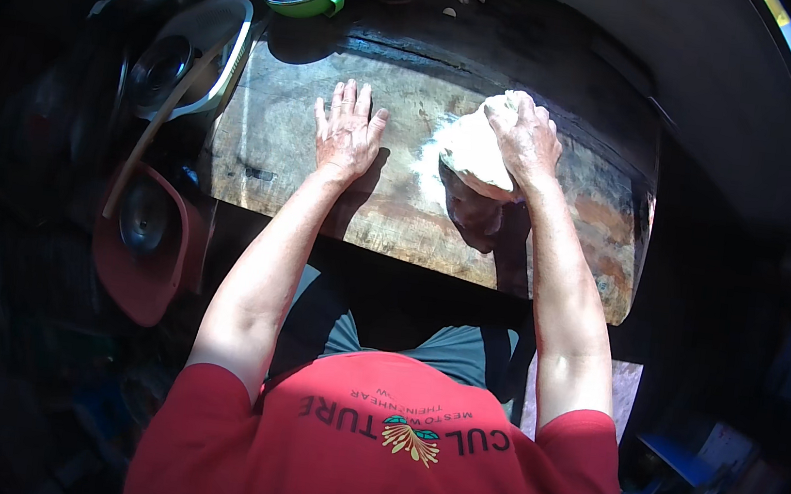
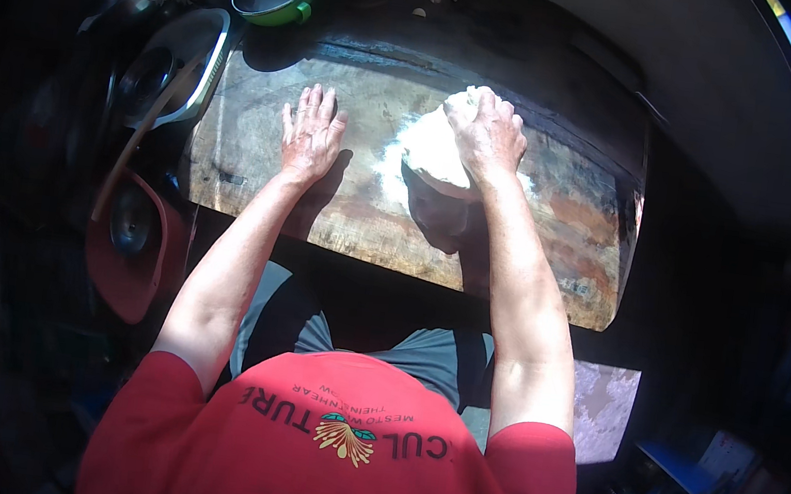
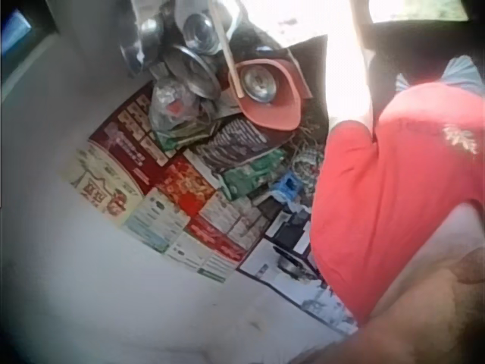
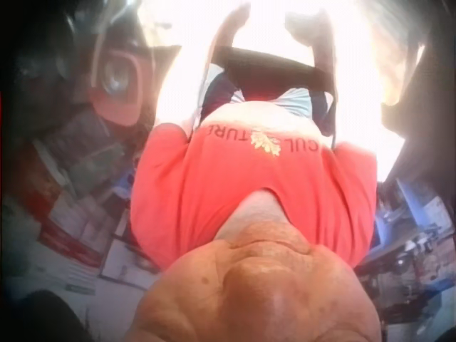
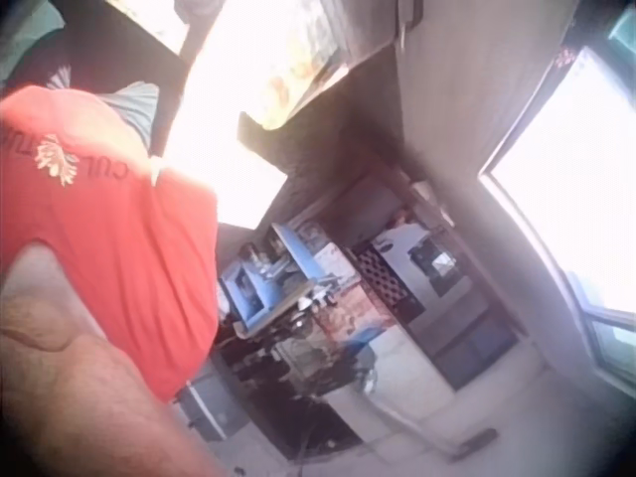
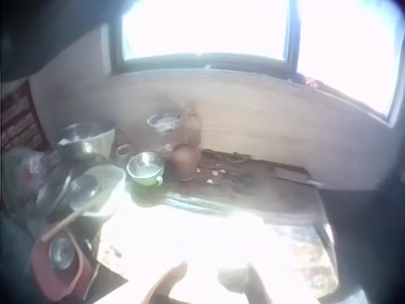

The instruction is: The person kneads dough by hand in a metal bowl and on a wooden surface, turning and pressing it repeatedly; the person also uses a metal scraper to manipulate the dough and a cloth to wipe the surface.

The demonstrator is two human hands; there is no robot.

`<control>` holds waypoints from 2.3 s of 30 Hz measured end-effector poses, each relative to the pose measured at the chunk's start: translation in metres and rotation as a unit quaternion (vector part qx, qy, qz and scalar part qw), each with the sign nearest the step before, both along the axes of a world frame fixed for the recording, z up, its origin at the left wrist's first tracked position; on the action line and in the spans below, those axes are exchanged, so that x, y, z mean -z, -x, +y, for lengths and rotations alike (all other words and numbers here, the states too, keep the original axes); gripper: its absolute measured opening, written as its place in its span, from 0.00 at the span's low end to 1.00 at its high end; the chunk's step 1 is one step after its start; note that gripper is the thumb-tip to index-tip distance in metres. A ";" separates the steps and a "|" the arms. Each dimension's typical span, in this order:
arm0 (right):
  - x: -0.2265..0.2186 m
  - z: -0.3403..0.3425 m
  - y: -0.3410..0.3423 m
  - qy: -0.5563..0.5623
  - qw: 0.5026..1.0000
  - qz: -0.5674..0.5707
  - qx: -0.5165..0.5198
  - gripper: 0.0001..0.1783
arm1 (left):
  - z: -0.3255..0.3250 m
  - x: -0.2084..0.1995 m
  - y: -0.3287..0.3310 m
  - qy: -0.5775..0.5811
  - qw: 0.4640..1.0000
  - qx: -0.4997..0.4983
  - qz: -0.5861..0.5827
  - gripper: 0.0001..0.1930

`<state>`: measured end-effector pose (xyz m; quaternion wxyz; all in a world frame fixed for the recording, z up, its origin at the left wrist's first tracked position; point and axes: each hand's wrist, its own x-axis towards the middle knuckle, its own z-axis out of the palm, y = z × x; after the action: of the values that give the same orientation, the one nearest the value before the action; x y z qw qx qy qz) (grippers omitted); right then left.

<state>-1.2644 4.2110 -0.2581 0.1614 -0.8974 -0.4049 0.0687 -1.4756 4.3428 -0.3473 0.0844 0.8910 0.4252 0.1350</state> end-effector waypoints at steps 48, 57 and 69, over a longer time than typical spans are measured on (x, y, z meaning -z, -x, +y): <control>-0.041 -0.003 -0.003 -0.113 0.959 0.238 -0.103 0.39 | -0.047 -0.058 -0.074 0.633 0.653 0.018 -0.415 0.37; 0.035 -0.088 0.077 -0.262 0.957 -0.126 -0.011 0.21 | -0.138 -0.075 0.000 0.114 0.941 0.212 -0.238 0.29; 0.064 -0.007 -0.032 -0.140 0.981 -0.014 0.136 0.15 | -0.091 -0.079 -0.130 0.146 0.965 0.034 -0.214 0.25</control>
<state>-1.2324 4.2036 -0.3225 0.2876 -0.9135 -0.2867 -0.0244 -1.3457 4.2517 -0.2685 0.3071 0.8335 0.3815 0.2557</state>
